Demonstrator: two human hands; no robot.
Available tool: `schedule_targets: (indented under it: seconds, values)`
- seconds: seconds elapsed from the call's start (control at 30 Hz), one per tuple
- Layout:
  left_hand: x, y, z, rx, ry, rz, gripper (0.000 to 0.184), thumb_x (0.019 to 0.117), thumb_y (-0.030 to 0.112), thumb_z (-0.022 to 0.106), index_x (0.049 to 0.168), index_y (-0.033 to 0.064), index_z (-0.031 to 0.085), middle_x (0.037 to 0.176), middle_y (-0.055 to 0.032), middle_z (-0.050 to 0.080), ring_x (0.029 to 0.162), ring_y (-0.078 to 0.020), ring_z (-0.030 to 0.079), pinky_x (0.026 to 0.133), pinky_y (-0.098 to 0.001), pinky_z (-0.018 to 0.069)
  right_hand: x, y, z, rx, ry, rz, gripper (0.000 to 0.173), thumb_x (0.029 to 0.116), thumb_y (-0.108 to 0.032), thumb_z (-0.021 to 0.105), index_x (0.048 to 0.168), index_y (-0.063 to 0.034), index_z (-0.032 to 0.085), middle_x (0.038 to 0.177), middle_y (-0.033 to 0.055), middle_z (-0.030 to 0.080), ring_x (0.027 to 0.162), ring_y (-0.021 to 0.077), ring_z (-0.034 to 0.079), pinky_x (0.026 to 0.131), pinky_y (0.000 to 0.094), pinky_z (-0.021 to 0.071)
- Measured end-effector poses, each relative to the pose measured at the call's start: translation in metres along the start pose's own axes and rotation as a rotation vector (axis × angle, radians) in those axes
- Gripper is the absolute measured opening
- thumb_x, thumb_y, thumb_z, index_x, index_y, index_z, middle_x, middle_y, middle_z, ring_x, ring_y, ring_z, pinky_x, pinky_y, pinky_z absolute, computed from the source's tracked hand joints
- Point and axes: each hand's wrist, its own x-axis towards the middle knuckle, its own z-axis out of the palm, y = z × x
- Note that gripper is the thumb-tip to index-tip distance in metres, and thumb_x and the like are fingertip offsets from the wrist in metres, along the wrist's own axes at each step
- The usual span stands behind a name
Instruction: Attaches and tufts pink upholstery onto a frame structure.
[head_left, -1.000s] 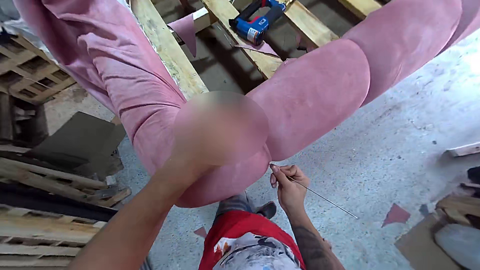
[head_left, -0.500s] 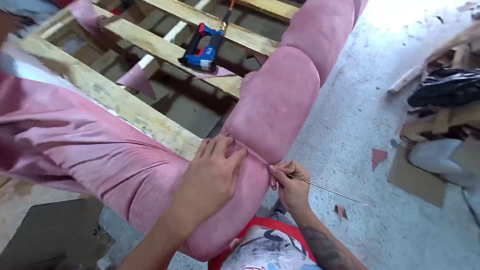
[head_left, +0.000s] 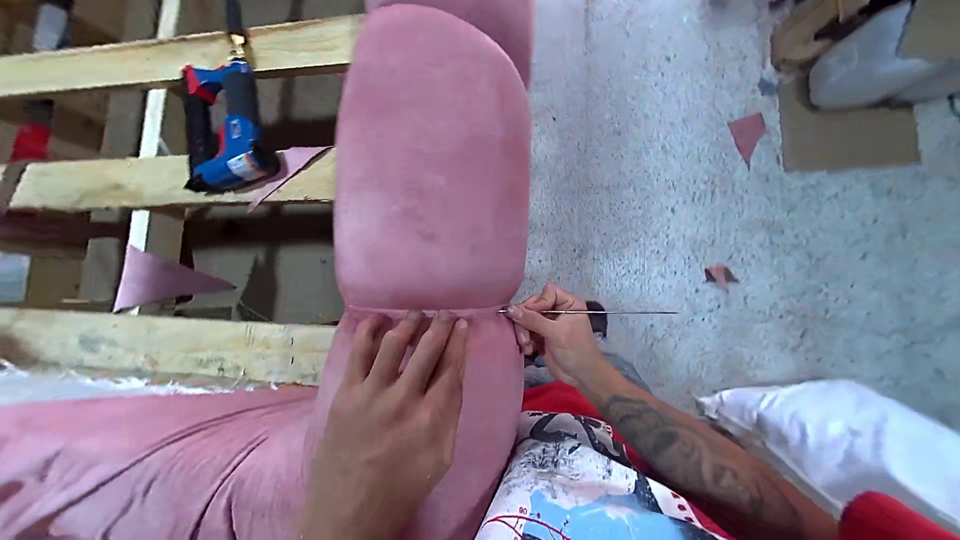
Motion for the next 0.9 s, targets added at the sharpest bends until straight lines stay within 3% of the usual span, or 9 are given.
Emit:
schedule_targets:
  seconds: [0.2, 0.33, 0.43, 0.5, 0.6, 0.67, 0.73, 0.8, 0.9]
  values:
    - [0.033, 0.042, 0.020, 0.230, -0.241, 0.064, 0.042, 0.1055, 0.018, 0.038, 0.135, 0.0043, 0.065, 0.138, -0.0136, 0.064, 0.125, -0.0321, 0.060, 0.110, -0.0528, 0.0395, 0.028, 0.075, -0.070, 0.159, 0.100, 0.148, 0.018, 0.0878, -0.001, 0.074, 0.083, -0.0102, 0.059, 0.076, 0.0086, 0.069, 0.054, 0.0153, 0.063, 0.050, 0.0310, 0.0553]
    - [0.050, 0.078, 0.049, 0.290, -0.392, 0.106, 0.041, 0.1029, 0.018, 0.040, 0.129, 0.0016, 0.067, 0.132, -0.0153, 0.066, 0.126, -0.0316, 0.059, 0.111, -0.0510, 0.0402, 0.030, 0.100, -0.099, 0.096, 0.192, 0.178, 0.019, 0.0856, 0.002, 0.076, 0.083, -0.0047, 0.059, 0.078, 0.0125, 0.072, 0.056, 0.0207, 0.067, 0.052, 0.0365, 0.0595]
    - [0.056, 0.087, 0.061, 0.215, -0.484, 0.126, 0.046, 0.1080, 0.024, 0.037, 0.144, 0.0044, 0.058, 0.151, -0.0154, 0.054, 0.143, -0.0321, 0.047, 0.120, -0.0534, 0.0342, 0.023, 0.034, -0.085, -0.099, 0.165, 0.125, 0.012, 0.0901, -0.004, 0.076, 0.090, -0.0049, 0.064, 0.085, 0.0126, 0.073, 0.058, 0.0180, 0.065, 0.051, 0.0323, 0.0570]
    - [0.045, 0.090, 0.049, 0.001, -0.541, 0.151, 0.040, 0.1076, 0.022, 0.042, 0.137, 0.0055, 0.063, 0.150, -0.0130, 0.056, 0.146, -0.0326, 0.044, 0.123, -0.0562, 0.0299, 0.018, -0.028, -0.048, -0.201, 0.063, 0.009, 0.012, 0.0890, -0.003, 0.077, 0.089, -0.0049, 0.065, 0.085, 0.0124, 0.074, 0.055, 0.0191, 0.066, 0.047, 0.0322, 0.0577]
    - [0.034, 0.085, 0.013, -0.340, -0.410, 0.170, 0.032, 0.1093, 0.027, 0.044, 0.129, 0.0150, 0.066, 0.136, -0.0014, 0.067, 0.128, -0.0199, 0.062, 0.114, -0.0468, 0.0444, 0.031, -0.084, 0.020, -0.339, -0.176, -0.249, 0.016, 0.0842, -0.002, 0.081, 0.084, -0.0057, 0.065, 0.084, 0.0105, 0.075, 0.053, 0.0191, 0.067, 0.045, 0.0325, 0.0591]
    - [0.016, 0.071, -0.017, -0.475, -0.143, 0.052, 0.034, 0.1100, 0.032, 0.043, 0.116, 0.0145, 0.072, 0.121, 0.0006, 0.073, 0.116, -0.0147, 0.067, 0.103, -0.0377, 0.0536, 0.044, -0.089, 0.064, -0.456, -0.377, -0.415, 0.013, 0.0843, -0.002, 0.080, 0.084, -0.0059, 0.067, 0.087, 0.0064, 0.077, 0.061, 0.0143, 0.071, 0.052, 0.0293, 0.0621]
    - [-0.010, 0.045, -0.040, -0.411, 0.181, -0.196, 0.031, 0.1054, 0.027, 0.049, 0.102, 0.0130, 0.075, 0.106, 0.0010, 0.075, 0.102, -0.0112, 0.070, 0.089, -0.0332, 0.0593, 0.053, -0.081, 0.105, -0.579, -0.506, -0.490, 0.008, 0.0845, 0.000, 0.077, 0.083, -0.0042, 0.070, 0.087, 0.0047, 0.077, 0.067, 0.0111, 0.072, 0.057, 0.0274, 0.0630]
    - [-0.032, 0.011, -0.048, -0.266, 0.385, -0.481, 0.032, 0.1049, 0.029, 0.049, 0.105, 0.0116, 0.075, 0.107, -0.0011, 0.074, 0.101, -0.0120, 0.071, 0.085, -0.0343, 0.0606, 0.055, -0.073, 0.143, -0.796, -0.538, -0.530, 0.007, 0.0859, -0.002, 0.074, 0.081, -0.0069, 0.070, 0.082, 0.0007, 0.074, 0.064, 0.0066, 0.068, 0.055, 0.0239, 0.0581]
    - [-0.051, -0.029, -0.031, -0.241, 0.385, -0.713, 0.036, 0.1073, 0.035, 0.046, 0.118, 0.0124, 0.073, 0.121, -0.0025, 0.071, 0.112, -0.0147, 0.068, 0.094, -0.0392, 0.0575, 0.046, -0.063, 0.180, -1.155, -0.518, -0.568, 0.014, 0.0860, -0.007, 0.067, 0.073, -0.0125, 0.063, 0.067, -0.0023, 0.062, 0.057, 0.0085, 0.058, 0.048, 0.0289, 0.0469]
